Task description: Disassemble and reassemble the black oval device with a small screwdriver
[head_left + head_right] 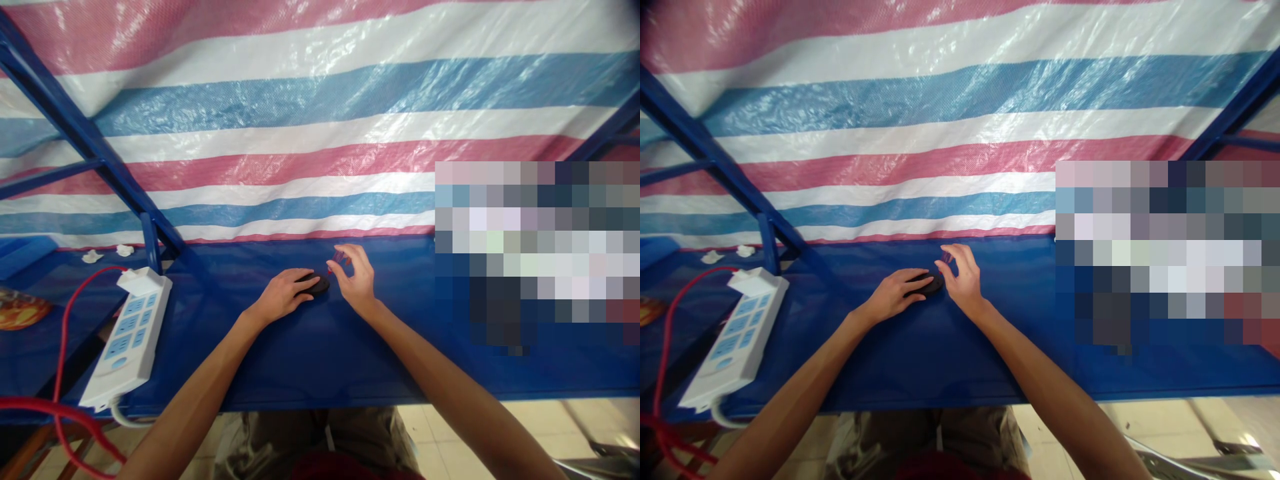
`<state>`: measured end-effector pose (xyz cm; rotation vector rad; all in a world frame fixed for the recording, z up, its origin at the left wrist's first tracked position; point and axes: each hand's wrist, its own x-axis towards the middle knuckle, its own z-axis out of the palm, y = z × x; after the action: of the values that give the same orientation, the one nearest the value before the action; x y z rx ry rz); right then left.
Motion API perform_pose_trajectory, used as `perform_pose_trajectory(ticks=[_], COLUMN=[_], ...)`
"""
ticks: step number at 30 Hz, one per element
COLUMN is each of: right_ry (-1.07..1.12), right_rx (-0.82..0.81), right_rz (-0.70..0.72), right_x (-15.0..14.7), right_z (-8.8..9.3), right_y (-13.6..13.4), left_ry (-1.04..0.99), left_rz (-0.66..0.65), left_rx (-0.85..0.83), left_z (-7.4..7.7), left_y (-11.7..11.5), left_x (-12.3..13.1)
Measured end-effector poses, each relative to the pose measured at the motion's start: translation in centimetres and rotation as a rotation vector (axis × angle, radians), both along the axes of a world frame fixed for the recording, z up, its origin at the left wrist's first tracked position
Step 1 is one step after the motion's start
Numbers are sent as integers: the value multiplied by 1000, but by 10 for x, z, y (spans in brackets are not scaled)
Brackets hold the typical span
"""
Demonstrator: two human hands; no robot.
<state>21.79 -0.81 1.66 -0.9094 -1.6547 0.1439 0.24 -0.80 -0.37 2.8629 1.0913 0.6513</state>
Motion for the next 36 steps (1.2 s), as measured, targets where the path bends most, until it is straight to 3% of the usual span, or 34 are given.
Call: perform_pose_trajectory(ticks=[4, 9, 21, 25, 29, 36], right_ry=[-23, -42, -22, 47, -67, -658], right_rx=[-50, -30, -11, -4, -171, -578], right_rz=[97, 27, 77, -69, -148, -245], right_x=[2, 1, 3, 8, 16, 17], right_z=[0, -1, -2, -1, -6, -22], right_y=[0, 0, 0, 5, 20, 31], left_ry=[-6, -6, 7, 14, -14, -83], left_rz=[-3, -3, 12, 23, 28, 89], left_rx=[3, 10, -33, -114, -180, -206], left_z=[1, 3, 1, 6, 10, 8], left_y=[-1, -2, -1, -3, -3, 3], left_x=[1, 2, 0, -1, -5, -11])
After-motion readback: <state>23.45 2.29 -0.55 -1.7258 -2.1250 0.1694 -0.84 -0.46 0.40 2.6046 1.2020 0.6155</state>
